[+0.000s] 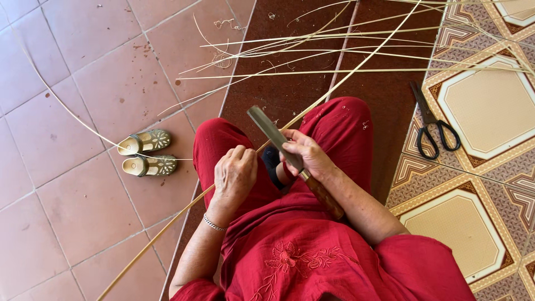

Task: The person sits on the floor and uses a knife to shave thin strips from bamboo rods. The person holds the rod with one hand and draws the knife along its length to remove the outer layer, repeating the process on multiple rods.

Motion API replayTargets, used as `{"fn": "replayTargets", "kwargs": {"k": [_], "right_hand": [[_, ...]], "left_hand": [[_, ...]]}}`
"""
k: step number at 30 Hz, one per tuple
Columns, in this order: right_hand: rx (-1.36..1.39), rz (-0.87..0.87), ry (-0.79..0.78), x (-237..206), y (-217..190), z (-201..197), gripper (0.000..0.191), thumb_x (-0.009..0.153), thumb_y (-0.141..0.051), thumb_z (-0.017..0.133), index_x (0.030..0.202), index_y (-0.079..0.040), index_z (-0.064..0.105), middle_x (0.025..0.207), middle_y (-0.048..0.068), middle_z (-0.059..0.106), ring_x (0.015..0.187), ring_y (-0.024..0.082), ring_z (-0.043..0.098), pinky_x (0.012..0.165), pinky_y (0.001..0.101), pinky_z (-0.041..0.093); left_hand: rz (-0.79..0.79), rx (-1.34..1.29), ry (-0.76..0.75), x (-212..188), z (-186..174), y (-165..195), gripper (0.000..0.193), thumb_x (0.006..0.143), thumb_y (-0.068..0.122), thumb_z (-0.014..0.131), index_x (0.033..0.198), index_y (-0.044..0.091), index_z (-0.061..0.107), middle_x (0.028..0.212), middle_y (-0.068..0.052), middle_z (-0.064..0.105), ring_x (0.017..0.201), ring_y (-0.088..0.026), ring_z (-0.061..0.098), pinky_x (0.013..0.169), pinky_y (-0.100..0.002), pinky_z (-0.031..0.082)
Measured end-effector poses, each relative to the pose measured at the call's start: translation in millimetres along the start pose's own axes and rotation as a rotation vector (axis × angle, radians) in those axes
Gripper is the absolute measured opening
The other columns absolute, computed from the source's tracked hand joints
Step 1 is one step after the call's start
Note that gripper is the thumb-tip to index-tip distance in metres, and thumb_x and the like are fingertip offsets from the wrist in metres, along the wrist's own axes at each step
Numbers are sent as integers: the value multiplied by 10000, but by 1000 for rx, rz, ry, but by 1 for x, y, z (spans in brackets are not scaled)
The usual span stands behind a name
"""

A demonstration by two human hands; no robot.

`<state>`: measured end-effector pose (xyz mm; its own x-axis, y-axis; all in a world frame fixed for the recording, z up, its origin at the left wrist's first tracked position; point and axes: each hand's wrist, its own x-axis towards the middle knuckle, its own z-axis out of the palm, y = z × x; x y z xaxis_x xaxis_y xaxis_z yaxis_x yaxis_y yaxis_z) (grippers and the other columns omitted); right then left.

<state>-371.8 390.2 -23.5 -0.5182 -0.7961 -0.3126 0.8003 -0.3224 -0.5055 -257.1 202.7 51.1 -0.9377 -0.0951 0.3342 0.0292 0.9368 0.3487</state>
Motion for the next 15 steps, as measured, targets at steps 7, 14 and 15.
{"fn": "replayTargets", "kwargs": {"k": [7,14,15], "right_hand": [[-129,75,-44,20,-1,17,344,1014,-59,578,1330,-4,453,873,146,675,499,148,615,397,241,520],[-175,130,-88,28,6,28,339,1014,-77,578,1336,-28,485,856,129,673,508,127,614,409,227,524],[-174,142,-89,28,6,27,324,1017,-78,579,1323,-24,485,852,133,673,501,132,614,408,228,524]], "left_hand": [[-299,-312,-5,-4,-6,-8,63,925,95,723,962,45,718,846,-119,644,702,-315,660,610,-412,522],[-391,-527,-68,-4,1,-25,76,932,78,732,968,11,734,838,-111,668,672,-226,664,604,-340,516],[-403,-564,-95,-5,0,-28,78,929,71,729,974,7,733,836,-107,669,660,-207,656,597,-331,511]]}}
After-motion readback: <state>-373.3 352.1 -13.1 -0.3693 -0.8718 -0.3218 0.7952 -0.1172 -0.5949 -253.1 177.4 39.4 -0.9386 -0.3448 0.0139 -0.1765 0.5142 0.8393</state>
